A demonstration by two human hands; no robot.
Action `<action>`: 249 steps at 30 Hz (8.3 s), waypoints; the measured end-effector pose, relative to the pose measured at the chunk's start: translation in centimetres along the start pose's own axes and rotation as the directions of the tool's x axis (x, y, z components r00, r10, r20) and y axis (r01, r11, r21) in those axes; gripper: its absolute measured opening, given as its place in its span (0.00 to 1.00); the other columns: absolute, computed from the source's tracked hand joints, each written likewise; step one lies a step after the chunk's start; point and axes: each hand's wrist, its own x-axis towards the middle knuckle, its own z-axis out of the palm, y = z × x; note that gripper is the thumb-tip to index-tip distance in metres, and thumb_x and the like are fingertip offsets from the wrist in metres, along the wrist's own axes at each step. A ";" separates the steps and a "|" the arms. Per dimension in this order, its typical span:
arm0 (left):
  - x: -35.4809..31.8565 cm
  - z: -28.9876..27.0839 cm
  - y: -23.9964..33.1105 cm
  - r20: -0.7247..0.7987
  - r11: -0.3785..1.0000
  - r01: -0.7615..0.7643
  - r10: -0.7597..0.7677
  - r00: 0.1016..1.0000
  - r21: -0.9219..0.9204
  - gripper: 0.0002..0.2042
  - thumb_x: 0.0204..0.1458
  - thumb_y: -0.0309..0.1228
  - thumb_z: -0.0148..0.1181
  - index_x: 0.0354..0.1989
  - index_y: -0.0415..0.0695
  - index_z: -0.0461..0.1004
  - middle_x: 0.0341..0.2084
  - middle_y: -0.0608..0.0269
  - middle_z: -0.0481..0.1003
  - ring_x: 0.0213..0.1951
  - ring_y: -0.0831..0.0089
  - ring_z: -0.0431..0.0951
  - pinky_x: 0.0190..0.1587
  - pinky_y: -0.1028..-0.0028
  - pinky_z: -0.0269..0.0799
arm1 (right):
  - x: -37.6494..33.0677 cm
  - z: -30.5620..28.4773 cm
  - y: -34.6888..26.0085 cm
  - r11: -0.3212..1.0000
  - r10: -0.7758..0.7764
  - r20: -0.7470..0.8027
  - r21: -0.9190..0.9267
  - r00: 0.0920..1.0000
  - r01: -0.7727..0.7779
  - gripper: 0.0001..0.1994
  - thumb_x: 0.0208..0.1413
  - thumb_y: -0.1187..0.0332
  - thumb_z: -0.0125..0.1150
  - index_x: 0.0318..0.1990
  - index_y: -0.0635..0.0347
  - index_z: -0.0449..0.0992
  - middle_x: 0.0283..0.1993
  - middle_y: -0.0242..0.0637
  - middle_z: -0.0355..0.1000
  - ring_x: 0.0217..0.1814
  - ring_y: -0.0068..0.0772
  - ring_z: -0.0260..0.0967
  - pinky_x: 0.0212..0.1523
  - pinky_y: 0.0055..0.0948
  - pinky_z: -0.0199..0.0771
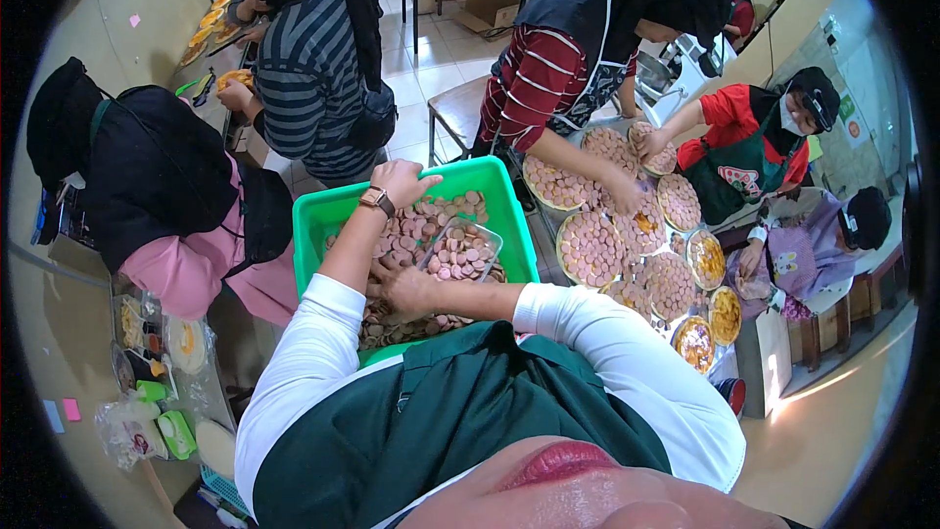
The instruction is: Placing sliced meat toppings onto dough rounds at a prep table.
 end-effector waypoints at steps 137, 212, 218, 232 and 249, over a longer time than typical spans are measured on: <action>3.0 0.4 5.4 0.227 1.000 -0.010 0.004 0.974 0.028 0.32 0.52 0.60 0.50 0.47 0.39 0.76 0.38 0.43 0.77 0.46 0.48 0.75 0.46 0.58 0.69 | -1.3 3.7 4.0 0.920 -0.391 -0.025 0.002 0.920 0.391 0.26 0.43 0.50 0.60 0.55 0.34 0.71 0.64 0.36 0.56 0.62 0.55 0.56 0.53 0.54 0.65; -3.2 2.0 2.2 0.063 0.988 0.152 -0.153 0.986 0.014 0.29 0.55 0.57 0.48 0.43 0.40 0.77 0.41 0.42 0.76 0.47 0.48 0.74 0.49 0.59 0.69 | -58.9 -0.1 20.4 0.244 0.945 -0.204 0.960 -0.255 0.138 0.11 0.55 0.71 0.59 0.45 0.63 0.78 0.35 0.30 0.74 0.34 0.18 0.68 0.34 0.18 0.68; -1.2 4.1 1.9 0.137 0.979 0.201 -0.204 0.969 0.031 0.30 0.50 0.65 0.48 0.42 0.50 0.79 0.38 0.50 0.78 0.45 0.53 0.77 0.46 0.59 0.72 | -35.0 -6.0 11.5 0.540 0.710 -0.432 0.841 0.556 -0.036 0.14 0.52 0.71 0.62 0.47 0.63 0.78 0.50 0.38 0.72 0.50 0.29 0.68 0.49 0.30 0.69; 6.4 10.3 -0.2 0.364 0.999 -0.042 0.051 0.930 -0.032 0.32 0.50 0.65 0.48 0.38 0.45 0.79 0.34 0.48 0.78 0.40 0.51 0.78 0.43 0.57 0.72 | -23.2 3.2 12.7 -0.152 0.728 0.382 0.900 0.570 -0.409 0.22 0.41 0.70 0.62 0.46 0.72 0.73 0.38 0.47 0.75 0.39 0.33 0.72 0.42 0.30 0.71; 6.1 27.9 2.3 0.485 0.939 -0.319 0.338 0.806 -0.125 0.27 0.49 0.48 0.60 0.57 0.52 0.67 0.53 0.59 0.69 0.58 0.58 0.64 0.58 0.58 0.61 | -23.2 17.1 6.1 -0.579 0.727 0.653 0.750 0.214 -0.321 0.08 0.33 0.75 0.62 0.25 0.70 0.77 0.25 0.38 0.74 0.25 0.29 0.69 0.28 0.30 0.68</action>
